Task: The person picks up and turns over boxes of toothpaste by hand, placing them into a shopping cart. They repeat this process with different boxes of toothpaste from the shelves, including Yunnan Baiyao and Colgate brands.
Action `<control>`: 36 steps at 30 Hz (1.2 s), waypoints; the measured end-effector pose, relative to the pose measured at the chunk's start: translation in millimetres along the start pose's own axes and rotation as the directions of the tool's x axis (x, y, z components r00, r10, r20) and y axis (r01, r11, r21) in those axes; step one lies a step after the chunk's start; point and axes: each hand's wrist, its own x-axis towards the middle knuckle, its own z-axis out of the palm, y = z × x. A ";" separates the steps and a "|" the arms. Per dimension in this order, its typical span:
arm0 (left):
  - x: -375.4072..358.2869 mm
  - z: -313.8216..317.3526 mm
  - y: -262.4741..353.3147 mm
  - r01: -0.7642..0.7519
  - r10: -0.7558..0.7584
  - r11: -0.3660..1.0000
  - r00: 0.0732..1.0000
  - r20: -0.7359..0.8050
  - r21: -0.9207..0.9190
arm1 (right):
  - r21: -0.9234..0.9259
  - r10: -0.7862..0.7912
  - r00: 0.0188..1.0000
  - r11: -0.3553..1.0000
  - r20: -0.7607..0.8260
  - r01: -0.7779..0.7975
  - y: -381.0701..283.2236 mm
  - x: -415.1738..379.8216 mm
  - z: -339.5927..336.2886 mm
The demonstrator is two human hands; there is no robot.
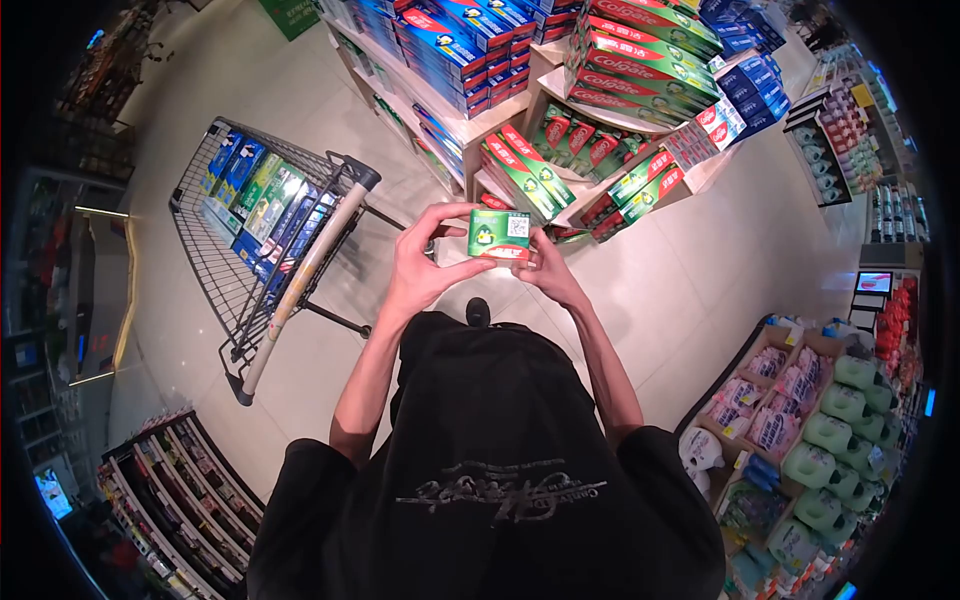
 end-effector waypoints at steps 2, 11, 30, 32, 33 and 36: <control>0.3 8.3 9.5 -0.104 0.101 0.989 0.994 0.036 0.107 | -0.055 -0.010 1.000 0.998 0.022 0.012 -6.5 3.1 12.2; -3.0 18.8 20.3 -0.305 0.280 0.925 0.951 0.134 0.227 | -0.344 -0.400 0.905 0.837 0.145 0.425 -1.7 14.4 17.1; -29.2 -29.2 -58.1 0.230 -0.287 0.929 0.943 -0.168 -0.291 | -0.143 -0.155 0.984 0.979 -0.088 0.142 -64.1 -29.0 -27.5; -33.0 -22.6 -69.7 0.248 -0.356 0.834 0.924 -0.137 -0.493 | -0.160 -0.250 0.955 0.961 -0.160 0.225 -80.0 -31.0 -11.0; -34.8 -19.3 -75.2 0.256 -0.422 0.697 0.901 -0.095 -0.670 | -0.160 -0.249 0.955 0.961 -0.161 0.224 -84.3 -31.6 -4.1; -36.0 -11.1 -86.6 0.271 -0.355 0.574 0.933 0.063 -0.773 | -0.216 -0.472 0.842 0.879 -0.261 0.426 -103.0 -34.3 20.6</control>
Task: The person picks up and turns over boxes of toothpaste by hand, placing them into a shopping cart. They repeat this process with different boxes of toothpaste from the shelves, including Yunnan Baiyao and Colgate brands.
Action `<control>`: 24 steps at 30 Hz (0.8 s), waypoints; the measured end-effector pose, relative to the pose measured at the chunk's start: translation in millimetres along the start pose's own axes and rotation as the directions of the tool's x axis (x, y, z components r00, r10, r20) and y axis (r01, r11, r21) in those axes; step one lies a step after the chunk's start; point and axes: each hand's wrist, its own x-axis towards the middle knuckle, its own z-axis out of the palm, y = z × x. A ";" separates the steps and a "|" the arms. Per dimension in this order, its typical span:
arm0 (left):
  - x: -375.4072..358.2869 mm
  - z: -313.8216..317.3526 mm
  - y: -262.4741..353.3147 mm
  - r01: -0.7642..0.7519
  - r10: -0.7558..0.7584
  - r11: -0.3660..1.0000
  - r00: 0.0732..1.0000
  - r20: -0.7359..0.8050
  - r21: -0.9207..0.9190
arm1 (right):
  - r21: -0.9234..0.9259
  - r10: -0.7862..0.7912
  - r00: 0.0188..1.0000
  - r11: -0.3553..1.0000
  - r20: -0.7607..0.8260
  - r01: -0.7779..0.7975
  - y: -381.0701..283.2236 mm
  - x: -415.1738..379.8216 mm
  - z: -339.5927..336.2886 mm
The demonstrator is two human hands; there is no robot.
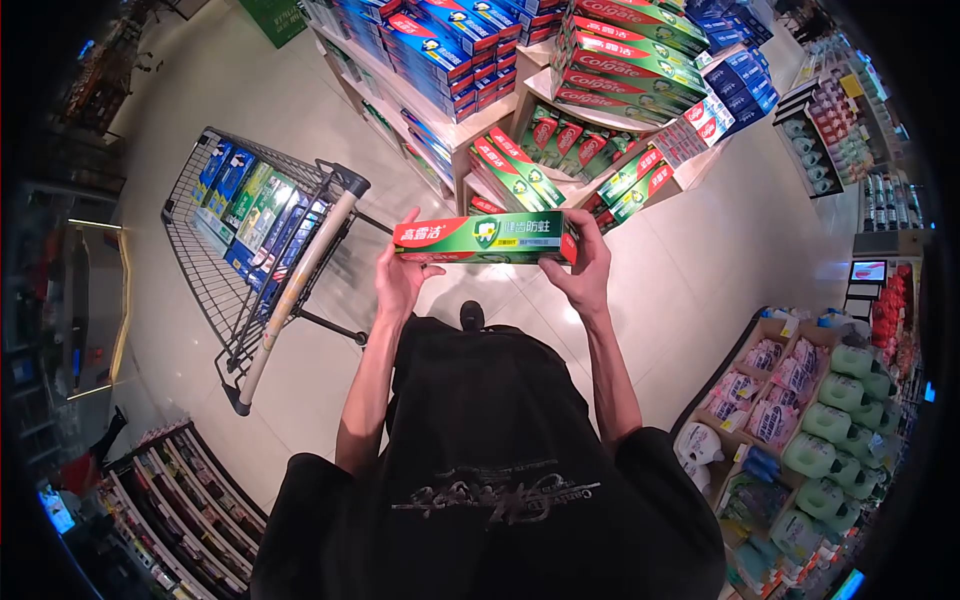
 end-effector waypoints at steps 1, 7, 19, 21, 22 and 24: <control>0.3 4.3 -5.3 0.065 -0.054 0.986 0.995 0.080 -0.152 | -0.005 -0.028 1.000 1.000 -0.005 0.028 -6.4 1.6 3.7; 7.8 8.7 -45.6 0.262 -0.268 0.909 0.963 0.026 -0.324 | -0.290 -0.337 0.922 0.878 0.189 0.381 -27.7 7.1 35.8; -4.1 15.7 -46.7 0.305 -0.397 0.896 0.875 -0.277 -0.321 | -0.254 -0.340 0.922 0.890 0.186 0.379 -43.1 8.6 57.4; -4.5 -16.3 -50.1 0.427 -0.447 0.856 0.895 -0.001 -0.292 | -0.283 -0.382 0.901 0.858 0.208 0.429 -37.5 12.1 53.5; -7.0 -11.0 -40.1 0.461 -0.481 0.864 0.874 -0.063 -0.201 | -0.258 -0.340 0.912 0.882 0.229 0.394 -35.9 12.7 51.5; -3.4 -21.7 -35.5 0.485 -0.491 0.867 0.871 -0.026 -0.114 | -0.221 -0.262 0.921 0.918 0.287 0.330 -31.5 13.3 47.7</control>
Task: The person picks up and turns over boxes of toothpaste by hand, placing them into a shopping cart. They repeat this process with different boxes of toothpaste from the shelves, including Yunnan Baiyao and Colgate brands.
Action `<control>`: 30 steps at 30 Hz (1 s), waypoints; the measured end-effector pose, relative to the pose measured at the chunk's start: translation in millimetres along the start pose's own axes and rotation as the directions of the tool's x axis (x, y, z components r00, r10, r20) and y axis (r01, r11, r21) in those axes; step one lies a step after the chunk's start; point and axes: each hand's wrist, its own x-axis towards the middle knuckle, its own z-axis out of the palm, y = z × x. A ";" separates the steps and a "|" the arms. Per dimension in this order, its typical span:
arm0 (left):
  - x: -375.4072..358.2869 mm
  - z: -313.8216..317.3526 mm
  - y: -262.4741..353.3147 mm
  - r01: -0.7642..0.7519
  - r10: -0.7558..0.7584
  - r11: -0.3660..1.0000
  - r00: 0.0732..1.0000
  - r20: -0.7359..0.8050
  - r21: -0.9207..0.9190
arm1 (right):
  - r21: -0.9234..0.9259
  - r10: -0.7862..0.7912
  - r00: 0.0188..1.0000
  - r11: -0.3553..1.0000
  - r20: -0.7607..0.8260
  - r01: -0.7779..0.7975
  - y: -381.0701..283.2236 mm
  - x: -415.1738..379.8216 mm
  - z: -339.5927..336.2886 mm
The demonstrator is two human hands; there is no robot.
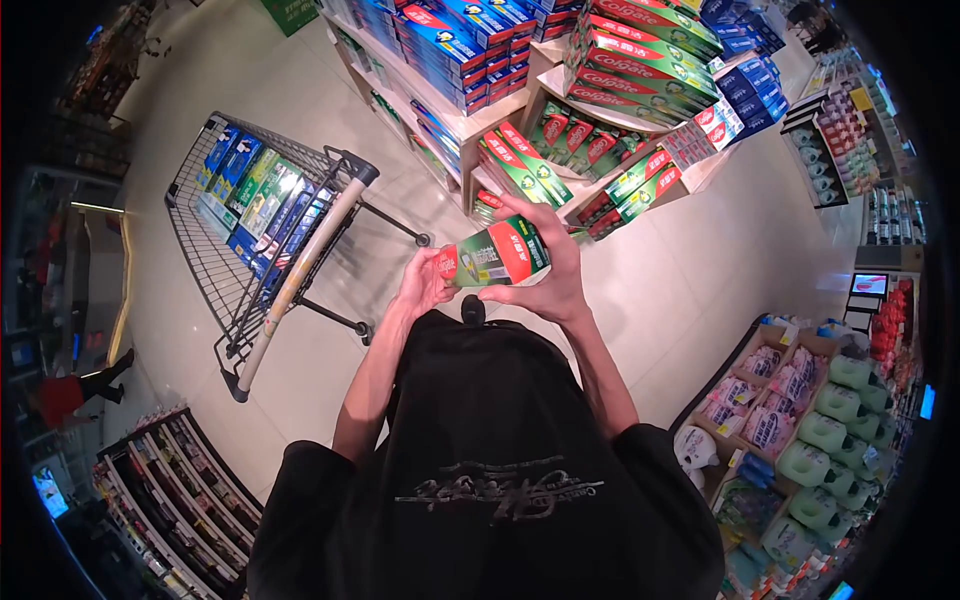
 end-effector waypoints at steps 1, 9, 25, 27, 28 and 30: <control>0.2 -3.6 3.9 0.015 -0.018 0.996 0.999 0.033 0.093 | 0.001 -0.002 1.000 1.000 0.003 0.001 -1.5 -2.1 -2.2; -23.3 37.4 32.8 0.215 -0.212 0.973 0.976 -0.045 0.086 | 0.057 0.057 0.965 0.996 0.257 -0.074 -11.6 -6.6 11.9; 11.7 -24.6 4.5 0.248 -0.213 0.944 0.962 -0.173 0.216 | 0.094 0.132 0.976 0.984 0.173 -0.150 16.0 -19.3 13.5; -11.2 2.7 12.5 0.146 -0.125 0.984 0.976 -0.181 0.102 | 0.067 0.110 0.992 0.991 0.060 -0.114 24.6 -24.6 16.2; -13.3 2.7 4.7 0.099 -0.084 0.992 0.981 -0.175 0.080 | 0.183 0.232 0.973 0.957 -0.017 -0.225 37.4 -39.9 21.9; -18.5 13.2 -4.4 -0.011 0.033 0.995 0.976 -0.217 0.099 | 0.114 0.337 0.941 0.934 0.027 -0.338 65.1 -65.4 20.9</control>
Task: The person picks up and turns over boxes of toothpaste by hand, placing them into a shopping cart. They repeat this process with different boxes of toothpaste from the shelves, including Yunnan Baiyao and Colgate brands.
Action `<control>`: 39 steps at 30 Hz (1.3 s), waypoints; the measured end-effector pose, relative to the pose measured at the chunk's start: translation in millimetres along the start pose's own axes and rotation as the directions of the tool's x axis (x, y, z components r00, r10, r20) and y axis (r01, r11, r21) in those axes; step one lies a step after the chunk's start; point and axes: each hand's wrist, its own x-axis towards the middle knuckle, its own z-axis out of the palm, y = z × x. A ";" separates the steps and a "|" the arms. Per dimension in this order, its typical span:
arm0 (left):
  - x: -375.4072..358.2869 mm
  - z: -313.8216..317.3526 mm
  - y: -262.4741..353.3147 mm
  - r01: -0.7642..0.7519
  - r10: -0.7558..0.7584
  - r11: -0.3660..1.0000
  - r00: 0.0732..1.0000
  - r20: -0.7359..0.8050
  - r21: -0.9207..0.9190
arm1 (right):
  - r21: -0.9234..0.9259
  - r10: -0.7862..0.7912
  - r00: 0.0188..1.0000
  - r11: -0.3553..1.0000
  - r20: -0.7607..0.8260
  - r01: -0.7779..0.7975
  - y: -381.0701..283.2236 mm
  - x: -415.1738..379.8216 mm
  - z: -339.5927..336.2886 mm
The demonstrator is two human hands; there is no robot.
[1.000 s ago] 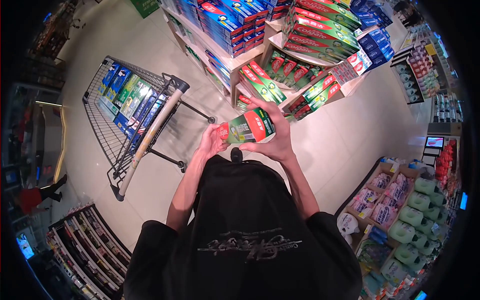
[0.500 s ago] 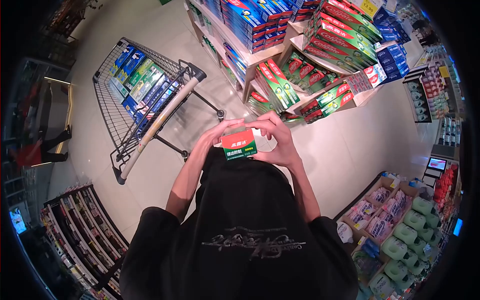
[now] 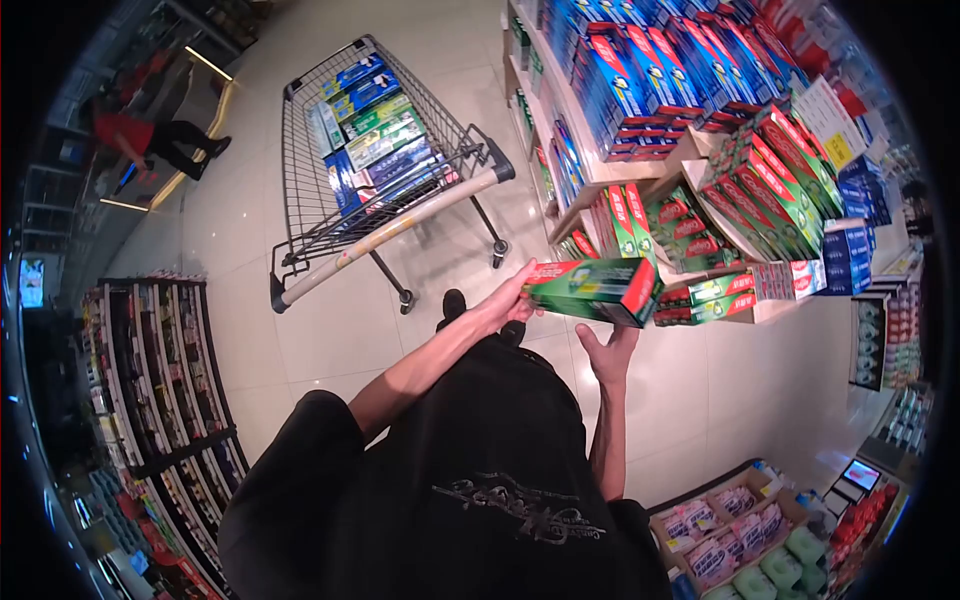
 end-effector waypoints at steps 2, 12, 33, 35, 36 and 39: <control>-12.9 19.3 1.1 -0.107 0.108 0.994 0.990 -0.095 0.010 | 0.152 0.041 0.984 0.988 -0.176 -0.014 -6.7 6.3 20.3; -89.2 8.5 28.3 -0.343 0.411 0.617 0.908 0.083 0.708 | 0.660 0.284 0.951 0.739 -0.120 -0.137 -9.7 27.8 38.3; -127.6 -347.9 298.7 0.141 0.784 0.585 0.156 -0.601 0.799 | -0.554 -0.003 0.987 0.827 0.160 0.093 -34.3 199.4 190.2; -96.7 -420.5 327.6 0.293 0.784 0.556 0.128 -0.608 0.778 | -0.614 0.053 0.994 0.789 0.092 0.015 -27.5 208.3 208.3; -78.8 -452.0 340.6 0.371 0.745 0.592 0.087 -0.661 0.716 | -0.629 0.077 0.994 0.777 0.084 -0.007 -28.0 212.5 217.0; -29.7 -515.8 372.5 0.488 0.702 0.618 0.010 -0.712 0.616 | -0.707 0.120 0.993 0.703 0.014 -0.075 -21.4 216.9 236.9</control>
